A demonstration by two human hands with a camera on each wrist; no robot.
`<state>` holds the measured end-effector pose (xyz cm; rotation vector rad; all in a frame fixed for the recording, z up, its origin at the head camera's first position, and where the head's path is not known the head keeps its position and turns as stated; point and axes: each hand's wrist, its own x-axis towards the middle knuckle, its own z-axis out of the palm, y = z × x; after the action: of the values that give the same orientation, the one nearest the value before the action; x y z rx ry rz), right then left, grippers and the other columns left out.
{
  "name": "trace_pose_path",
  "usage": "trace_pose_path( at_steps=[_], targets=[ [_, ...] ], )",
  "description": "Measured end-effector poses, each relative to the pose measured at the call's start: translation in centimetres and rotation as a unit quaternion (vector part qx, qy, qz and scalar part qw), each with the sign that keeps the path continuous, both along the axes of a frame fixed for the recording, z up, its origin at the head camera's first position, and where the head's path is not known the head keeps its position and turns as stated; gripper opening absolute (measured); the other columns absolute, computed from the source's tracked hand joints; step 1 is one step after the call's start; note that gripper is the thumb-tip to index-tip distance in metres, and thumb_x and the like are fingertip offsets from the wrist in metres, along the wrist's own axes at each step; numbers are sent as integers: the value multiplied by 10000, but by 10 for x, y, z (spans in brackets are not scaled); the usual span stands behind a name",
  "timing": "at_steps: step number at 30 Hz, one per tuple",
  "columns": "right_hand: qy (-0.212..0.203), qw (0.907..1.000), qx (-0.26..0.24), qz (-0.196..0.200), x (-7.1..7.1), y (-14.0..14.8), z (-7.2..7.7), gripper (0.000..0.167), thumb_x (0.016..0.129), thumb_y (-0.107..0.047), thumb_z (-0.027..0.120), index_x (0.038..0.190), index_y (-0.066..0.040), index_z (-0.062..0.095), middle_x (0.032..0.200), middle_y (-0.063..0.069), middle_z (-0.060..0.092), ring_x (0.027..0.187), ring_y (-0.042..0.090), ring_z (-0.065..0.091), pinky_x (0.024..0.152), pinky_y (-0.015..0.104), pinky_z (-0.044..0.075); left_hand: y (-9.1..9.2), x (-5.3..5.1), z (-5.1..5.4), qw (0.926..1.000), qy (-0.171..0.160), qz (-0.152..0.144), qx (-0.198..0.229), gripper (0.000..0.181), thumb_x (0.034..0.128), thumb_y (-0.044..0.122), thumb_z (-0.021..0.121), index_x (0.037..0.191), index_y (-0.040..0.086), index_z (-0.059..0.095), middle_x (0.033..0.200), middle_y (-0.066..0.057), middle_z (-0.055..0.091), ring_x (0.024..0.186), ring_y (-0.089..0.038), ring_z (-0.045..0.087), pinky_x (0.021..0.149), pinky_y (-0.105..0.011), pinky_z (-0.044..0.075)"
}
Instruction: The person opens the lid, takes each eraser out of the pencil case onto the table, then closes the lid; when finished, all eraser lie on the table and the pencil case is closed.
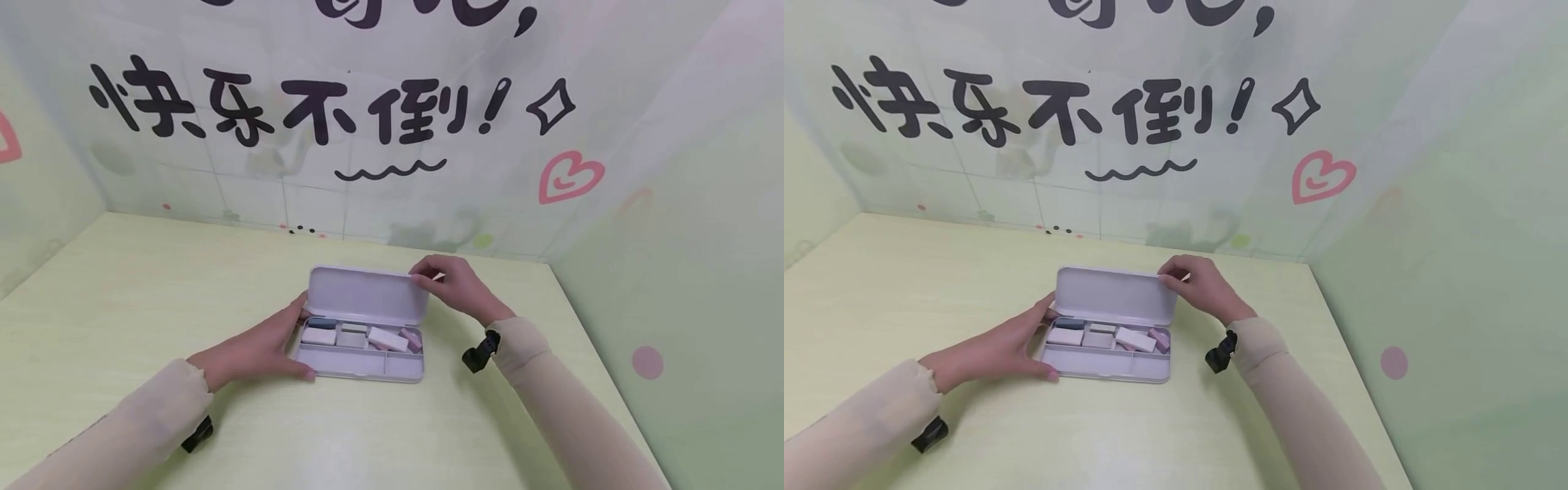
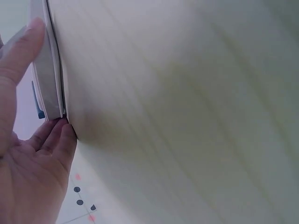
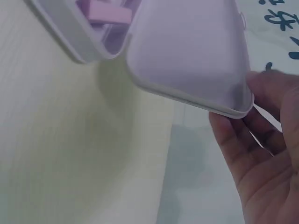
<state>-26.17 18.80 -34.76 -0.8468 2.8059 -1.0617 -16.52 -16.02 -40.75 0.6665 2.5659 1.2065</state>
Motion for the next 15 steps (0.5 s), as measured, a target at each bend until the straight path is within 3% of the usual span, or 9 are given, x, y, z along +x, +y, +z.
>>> trace_pose_path(
  at_steps=[8, 15],
  targets=[
    [433, 9971, -26, -632, -7, -3, -20, 99, 980, -110, 734, 1050, -55, 776, 1025, 111, 742, 948, 250, 711, 834, 392, 606, 2, 4, 5, 9993, 12, 37, -364, 1462, 710, 410, 962, 1663, 0, -68, 1739, -234, 150, 1611, -441, 177, 1265, -620, 209],
    [418, 9967, 452, -522, -11, -2, -35, 202, 983, -4, 673, 1154, -4, 780, 1055, 153, 754, 976, 272, 720, 872, 392, 606, 0, 5, 7, 9982, 59, 26, -600, 1401, 731, 439, 947, 1654, -53, 15, 1701, -279, 234, 1580, -467, 253, 1251, -628, 257]
  ],
)
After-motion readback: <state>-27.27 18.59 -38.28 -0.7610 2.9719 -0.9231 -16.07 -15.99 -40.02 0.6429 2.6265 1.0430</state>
